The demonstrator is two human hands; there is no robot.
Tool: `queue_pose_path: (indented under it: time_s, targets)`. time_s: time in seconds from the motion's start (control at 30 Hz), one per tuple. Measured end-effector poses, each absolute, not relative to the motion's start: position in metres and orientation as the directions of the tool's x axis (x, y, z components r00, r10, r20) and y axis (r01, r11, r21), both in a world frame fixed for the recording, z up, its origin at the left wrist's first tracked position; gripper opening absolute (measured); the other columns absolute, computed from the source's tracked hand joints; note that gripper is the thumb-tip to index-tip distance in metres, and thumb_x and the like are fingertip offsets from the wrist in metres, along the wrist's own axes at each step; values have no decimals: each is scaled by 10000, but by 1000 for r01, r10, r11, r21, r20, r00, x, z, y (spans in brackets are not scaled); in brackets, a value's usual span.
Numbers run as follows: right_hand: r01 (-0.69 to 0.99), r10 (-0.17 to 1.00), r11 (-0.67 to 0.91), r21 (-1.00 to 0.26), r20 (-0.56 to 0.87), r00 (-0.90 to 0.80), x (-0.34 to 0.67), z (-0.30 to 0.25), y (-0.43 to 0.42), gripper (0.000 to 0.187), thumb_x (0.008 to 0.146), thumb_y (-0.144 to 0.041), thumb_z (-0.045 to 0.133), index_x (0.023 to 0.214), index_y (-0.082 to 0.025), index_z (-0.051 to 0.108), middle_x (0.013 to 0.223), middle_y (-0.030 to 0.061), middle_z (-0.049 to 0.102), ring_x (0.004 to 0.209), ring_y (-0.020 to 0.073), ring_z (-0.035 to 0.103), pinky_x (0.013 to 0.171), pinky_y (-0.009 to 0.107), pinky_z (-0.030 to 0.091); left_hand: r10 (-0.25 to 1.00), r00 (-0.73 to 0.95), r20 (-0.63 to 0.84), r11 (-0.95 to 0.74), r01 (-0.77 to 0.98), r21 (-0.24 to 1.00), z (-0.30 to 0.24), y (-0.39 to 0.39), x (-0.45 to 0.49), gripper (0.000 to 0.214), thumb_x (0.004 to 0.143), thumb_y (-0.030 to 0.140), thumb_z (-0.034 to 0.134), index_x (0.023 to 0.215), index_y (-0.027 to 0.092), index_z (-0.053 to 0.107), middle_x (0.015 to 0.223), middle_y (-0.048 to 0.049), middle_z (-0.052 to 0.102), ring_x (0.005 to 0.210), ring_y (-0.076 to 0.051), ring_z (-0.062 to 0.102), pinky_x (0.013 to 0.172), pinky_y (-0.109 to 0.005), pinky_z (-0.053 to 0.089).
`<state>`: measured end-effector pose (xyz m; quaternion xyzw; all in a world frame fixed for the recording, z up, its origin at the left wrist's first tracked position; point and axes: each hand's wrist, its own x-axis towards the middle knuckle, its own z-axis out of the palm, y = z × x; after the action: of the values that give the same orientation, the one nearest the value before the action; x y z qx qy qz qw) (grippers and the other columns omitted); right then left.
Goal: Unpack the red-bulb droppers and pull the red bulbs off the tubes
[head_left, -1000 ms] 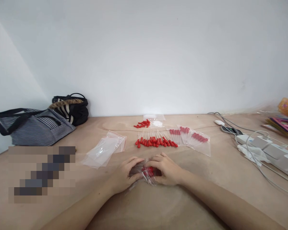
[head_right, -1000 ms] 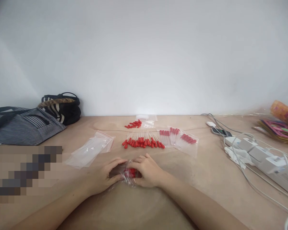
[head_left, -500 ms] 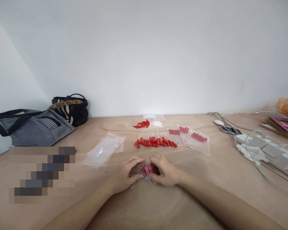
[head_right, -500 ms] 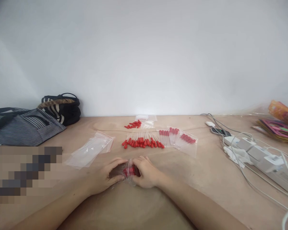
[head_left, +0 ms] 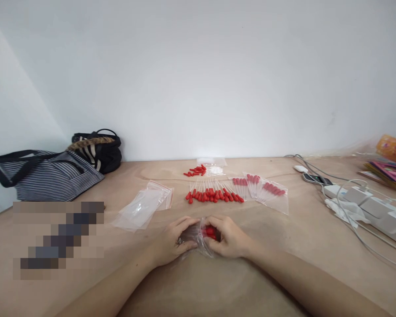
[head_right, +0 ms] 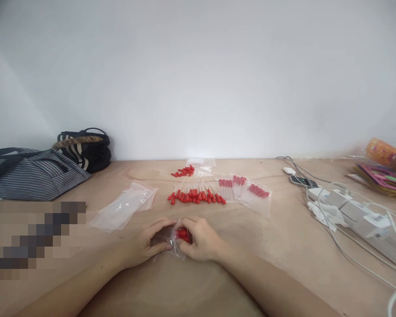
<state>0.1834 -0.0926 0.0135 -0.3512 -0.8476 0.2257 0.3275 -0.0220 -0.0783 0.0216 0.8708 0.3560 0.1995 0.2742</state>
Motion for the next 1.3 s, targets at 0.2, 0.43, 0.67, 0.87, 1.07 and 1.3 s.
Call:
queue_pose_path:
  time_s: [0.2,0.43,0.67,0.87,1.07,1.3]
  targets:
    - [347,773,520,-781,257,-580,199,15,-85,171,661,-107,488,798,-165,571,687,-29,532,589,74,456,549,182,370,744,660,105,-576,554,600,24,-79,-23,440,772,324,569,1185,228,452,1182,-59,526,1066,-218,498,915,-354,391]
    - [216,795,330,-919,147,-589,216,9,-76,186,645,-119,530,820,-144,587,815,5,557,626,76,493,556,183,399,731,675,98,-578,537,615,26,-79,-23,433,771,350,570,1173,234,461,1161,-54,522,1045,-213,504,903,-346,398]
    - [325,762,508,-798,240,-601,200,23,-92,271,656,-121,554,917,-172,608,805,-6,609,672,97,530,621,206,420,736,666,118,-583,536,610,26,-80,-21,396,783,331,548,1158,227,473,1150,-63,526,1040,-214,502,900,-352,397]
    - [220,811,223,-950,56,-582,223,15,-75,283,650,-224,621,926,-173,659,770,5,652,676,120,578,630,238,455,741,664,101,-562,531,635,26,-78,-23,394,776,332,559,1152,241,484,1159,-55,528,1038,-217,504,896,-356,402]
    - [193,865,-38,-980,-129,-484,280,15,-52,327,562,-251,700,875,-158,675,603,-7,636,513,90,540,507,220,439,745,663,65,-542,547,638,27,-80,-25,415,769,353,568,1158,237,482,1176,-58,519,1046,-217,503,894,-351,406]
    - [47,987,-7,-999,-15,-162,298,16,-37,363,549,-286,715,880,-144,672,623,3,625,500,74,515,511,225,442,860,452,236,-461,489,741,18,-67,-29,302,830,371,448,1064,207,546,1071,-56,583,1031,-200,527,920,-350,409]
